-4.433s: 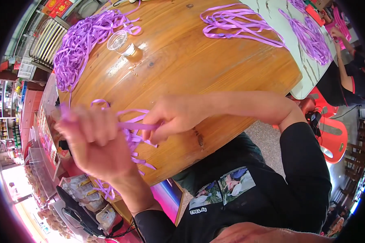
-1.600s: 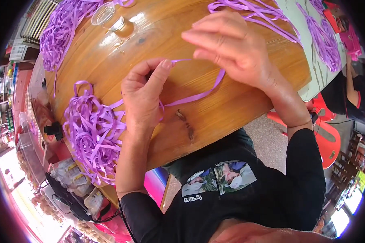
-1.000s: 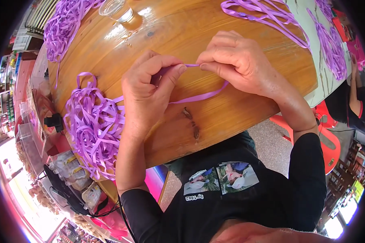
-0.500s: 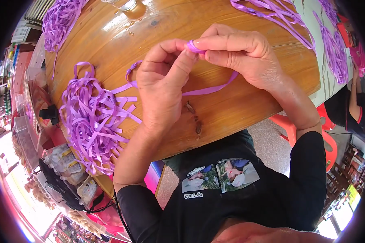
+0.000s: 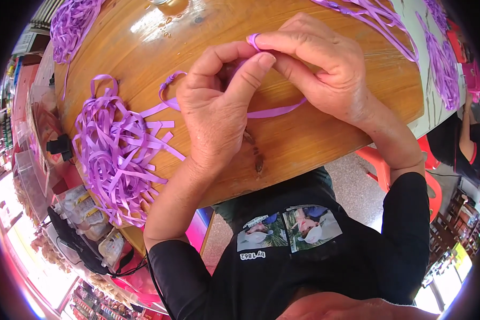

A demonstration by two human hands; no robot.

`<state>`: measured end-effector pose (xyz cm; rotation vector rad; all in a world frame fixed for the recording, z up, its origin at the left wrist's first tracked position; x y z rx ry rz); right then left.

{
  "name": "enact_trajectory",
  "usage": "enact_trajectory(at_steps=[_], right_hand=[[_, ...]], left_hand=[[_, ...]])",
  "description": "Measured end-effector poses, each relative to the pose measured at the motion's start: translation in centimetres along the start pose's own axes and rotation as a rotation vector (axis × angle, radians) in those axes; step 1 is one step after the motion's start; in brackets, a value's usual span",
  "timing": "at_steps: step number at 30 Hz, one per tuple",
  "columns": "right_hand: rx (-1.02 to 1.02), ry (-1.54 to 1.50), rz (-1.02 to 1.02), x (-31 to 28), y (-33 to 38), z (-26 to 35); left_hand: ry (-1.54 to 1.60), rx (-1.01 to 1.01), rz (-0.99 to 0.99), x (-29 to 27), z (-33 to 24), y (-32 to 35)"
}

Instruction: The person picks up a purple ribbon from a pile on the table and ties a series of knots into it by hand, occasionally dipping their fingers into a small cup of water. They repeat this process with multiple ribbons before setting them aside.

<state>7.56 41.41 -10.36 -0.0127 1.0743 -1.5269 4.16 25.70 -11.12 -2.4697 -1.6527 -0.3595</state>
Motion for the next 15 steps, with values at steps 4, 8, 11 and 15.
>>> enact_trajectory(at_steps=[4, 8, 11, 15], right_hand=[[0.080, -0.050, -0.069, 0.4, 0.2, 0.4], [0.480, -0.241, 0.131, -1.2, -0.5, 1.3], [0.588, -0.571, 0.102, -1.7, -1.2, 1.5], [-0.394, -0.411, 0.039, -0.7, -1.2, -2.0]], left_hand=[[-0.047, 0.046, -0.005, 0.1, 0.1, -0.3], [-0.015, 0.026, 0.017, -0.3, -0.3, -0.2], [0.079, 0.012, 0.077, -0.2, -0.4, -0.4], [0.085, -0.096, 0.102, -0.5, -1.0, -0.2]])
Point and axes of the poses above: each hand's wrist, its own y-axis away from the middle knuckle, its own x-axis out of the palm, z = x × y, the point moved 1 cm from there along -y, towards the middle knuckle, and after that the axes turned 2 degrees about -y, right-handed, at the moved point
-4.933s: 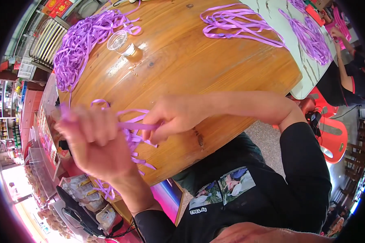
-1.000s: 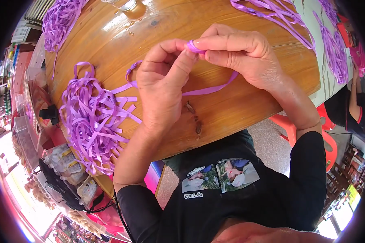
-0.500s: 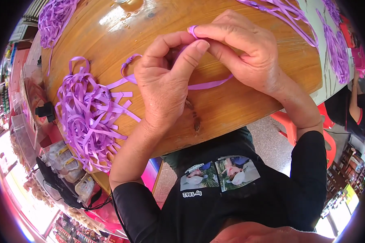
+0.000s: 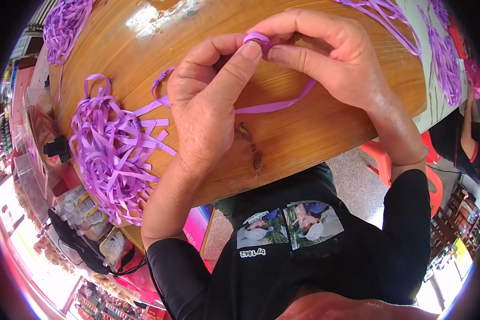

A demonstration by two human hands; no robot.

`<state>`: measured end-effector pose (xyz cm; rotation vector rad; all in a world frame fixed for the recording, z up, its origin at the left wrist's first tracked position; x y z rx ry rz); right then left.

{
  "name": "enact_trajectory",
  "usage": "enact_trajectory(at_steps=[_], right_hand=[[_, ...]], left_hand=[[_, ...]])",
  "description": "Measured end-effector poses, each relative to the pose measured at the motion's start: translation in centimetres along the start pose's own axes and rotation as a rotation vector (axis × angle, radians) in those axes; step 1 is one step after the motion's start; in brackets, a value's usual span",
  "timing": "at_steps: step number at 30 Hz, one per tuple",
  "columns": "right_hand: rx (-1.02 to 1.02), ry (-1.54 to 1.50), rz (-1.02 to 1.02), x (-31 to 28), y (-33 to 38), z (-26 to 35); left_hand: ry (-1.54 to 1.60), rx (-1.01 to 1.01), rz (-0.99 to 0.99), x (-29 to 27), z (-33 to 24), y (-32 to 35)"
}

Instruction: The person picks up a purple ribbon from a pile on the table and ties a series of knots into it by hand, occasionally dipping their fingers into a small cup of water. They repeat this process with multiple ribbons before setting them aside.

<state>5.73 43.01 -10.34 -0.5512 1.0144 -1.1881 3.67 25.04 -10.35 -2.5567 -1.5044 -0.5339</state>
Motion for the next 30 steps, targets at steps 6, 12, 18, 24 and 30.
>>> enact_trajectory(at_steps=[6, 12, 18, 24, 30], right_hand=[[-0.247, 0.541, 0.027, -0.2, 1.0, -0.8], [-0.160, 0.282, -0.027, 0.1, 1.5, -1.0], [-0.636, 0.727, 0.033, -0.6, 0.3, -2.5], [-0.717, 0.722, 0.004, -0.8, 0.1, -1.6], [0.262, 0.591, 0.164, -1.1, -1.2, 3.4]], left_hand=[[-0.116, -0.132, -0.006, 0.3, 0.1, -0.2], [-0.015, -0.235, 0.089, -0.6, 0.7, -0.9], [-0.191, -0.287, 0.051, -0.6, 0.4, -0.9], [-0.147, -0.318, 0.084, -1.2, 0.7, -0.9], [-0.128, -0.272, 0.069, -0.9, 0.7, -0.9]])
Point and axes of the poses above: each hand's wrist, its own y-axis away from the middle knuckle, its own x-axis out of the palm, z = x × y, the point moved 1 cm from there along -y, towards the middle knuckle, and after that the axes turned 2 degrees about -y, right-handed, at the moved point
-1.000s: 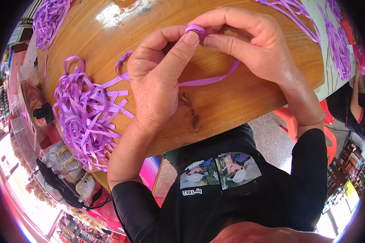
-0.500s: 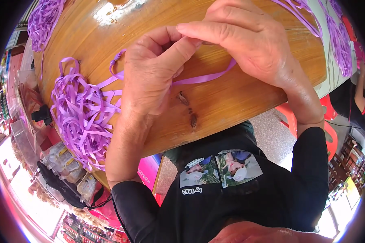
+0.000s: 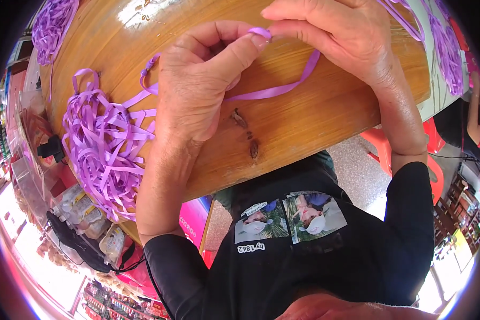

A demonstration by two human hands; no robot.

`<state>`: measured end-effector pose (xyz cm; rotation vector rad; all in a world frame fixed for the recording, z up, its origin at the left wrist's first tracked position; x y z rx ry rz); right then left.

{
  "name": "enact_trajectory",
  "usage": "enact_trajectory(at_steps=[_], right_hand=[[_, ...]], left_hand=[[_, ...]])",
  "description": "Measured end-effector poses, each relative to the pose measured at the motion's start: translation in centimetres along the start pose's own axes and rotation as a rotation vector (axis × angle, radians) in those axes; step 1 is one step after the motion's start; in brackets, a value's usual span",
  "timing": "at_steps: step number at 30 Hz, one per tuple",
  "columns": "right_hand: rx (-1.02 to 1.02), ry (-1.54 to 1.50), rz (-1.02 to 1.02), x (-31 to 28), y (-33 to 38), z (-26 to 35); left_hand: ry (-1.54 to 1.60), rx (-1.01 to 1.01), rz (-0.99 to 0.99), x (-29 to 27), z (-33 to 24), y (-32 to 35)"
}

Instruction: The person picks up a purple ribbon from a pile on the table and ties a series of knots into it by hand, occasionally dipping their fingers into a small cup of water. They repeat this process with multiple ribbons before setting them aside.

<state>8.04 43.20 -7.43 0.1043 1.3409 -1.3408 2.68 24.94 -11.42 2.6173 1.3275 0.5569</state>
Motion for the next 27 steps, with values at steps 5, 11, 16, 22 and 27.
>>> enact_trajectory(at_steps=[5, 11, 16, 22, 27], right_hand=[[0.203, -0.132, -0.004, -0.4, -0.3, 0.7], [0.292, -0.232, 0.029, -0.5, -0.5, 0.9], [0.028, -0.358, -0.214, 1.2, -0.2, -0.1], [0.392, -0.699, -0.187, 1.3, 0.0, -0.3], [1.199, -0.970, 0.108, 0.3, -0.7, 0.3]], left_hand=[[0.053, 0.083, -0.056, 0.3, 0.0, 0.0], [-0.015, 0.160, -0.079, 0.6, -0.1, 0.3], [-0.115, 0.155, -0.110, 0.9, -0.3, 0.4], [0.094, 0.314, -0.042, 0.4, 0.7, 0.0], [0.151, 0.290, 0.089, 0.0, 0.3, -0.3]])
Point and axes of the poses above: each hand's wrist, its own y-axis away from the middle knuckle, its own x-axis out of the palm, z = x × y, the point moved 1 cm from there along -y, towards the middle knuckle, and after that the axes turned 2 degrees about -y, right-handed, at the moved point
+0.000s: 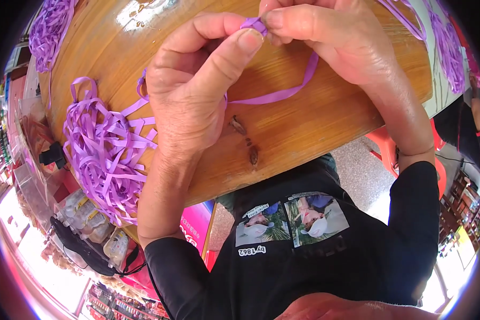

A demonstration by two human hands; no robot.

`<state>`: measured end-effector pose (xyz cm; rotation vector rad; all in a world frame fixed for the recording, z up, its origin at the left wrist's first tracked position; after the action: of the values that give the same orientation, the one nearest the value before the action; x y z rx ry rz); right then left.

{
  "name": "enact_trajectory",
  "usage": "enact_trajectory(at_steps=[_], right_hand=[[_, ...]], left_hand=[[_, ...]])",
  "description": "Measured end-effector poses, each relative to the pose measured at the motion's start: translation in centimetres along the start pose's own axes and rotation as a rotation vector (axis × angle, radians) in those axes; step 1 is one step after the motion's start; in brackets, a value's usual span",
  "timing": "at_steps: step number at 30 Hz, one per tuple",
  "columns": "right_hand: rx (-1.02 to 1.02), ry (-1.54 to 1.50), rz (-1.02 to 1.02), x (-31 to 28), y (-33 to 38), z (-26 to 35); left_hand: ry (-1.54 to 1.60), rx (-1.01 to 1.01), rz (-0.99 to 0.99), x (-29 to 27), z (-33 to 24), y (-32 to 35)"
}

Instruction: The person picks up a purple ribbon from a pile on the table and ties a series of knots into it by hand, occasionally dipping their fingers into a small cup of water. They repeat this process with multiple ribbons before setting them aside.

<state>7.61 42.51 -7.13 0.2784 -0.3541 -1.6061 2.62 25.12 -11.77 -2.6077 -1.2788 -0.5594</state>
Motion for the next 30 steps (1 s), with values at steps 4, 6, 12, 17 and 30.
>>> enact_trajectory(at_steps=[4, 6, 12, 17, 30], right_hand=[[-0.054, 0.025, -0.005, 0.1, -0.1, -0.3], [-0.084, 0.090, -0.028, 0.2, -0.2, -0.3], [-0.237, -0.052, 0.044, 0.4, -0.3, -1.1], [-0.795, 0.516, -0.065, 0.0, 0.9, 0.4], [-0.550, 0.410, 0.002, -0.3, 1.2, 0.8]], left_hand=[[-0.016, -0.077, 0.051, -0.2, -0.2, 0.1], [-0.056, -0.031, 0.010, 0.4, -0.2, 0.2], [0.029, -0.036, -0.005, -0.2, 0.1, 0.0], [0.089, -0.040, -0.010, -0.3, 0.1, 0.0], [-0.024, -0.028, -0.048, 0.7, -0.3, 0.3]])
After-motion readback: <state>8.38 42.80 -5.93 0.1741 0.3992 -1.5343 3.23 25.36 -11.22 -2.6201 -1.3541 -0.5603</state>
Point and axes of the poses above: each hand's wrist, its own y-axis away from the middle knuckle, its own x-axis out of the palm, z = x × y, the point moved 1 cm from there along -y, towards the middle knuckle, and after that the axes turned 2 degrees about -y, right-handed, at the moved point
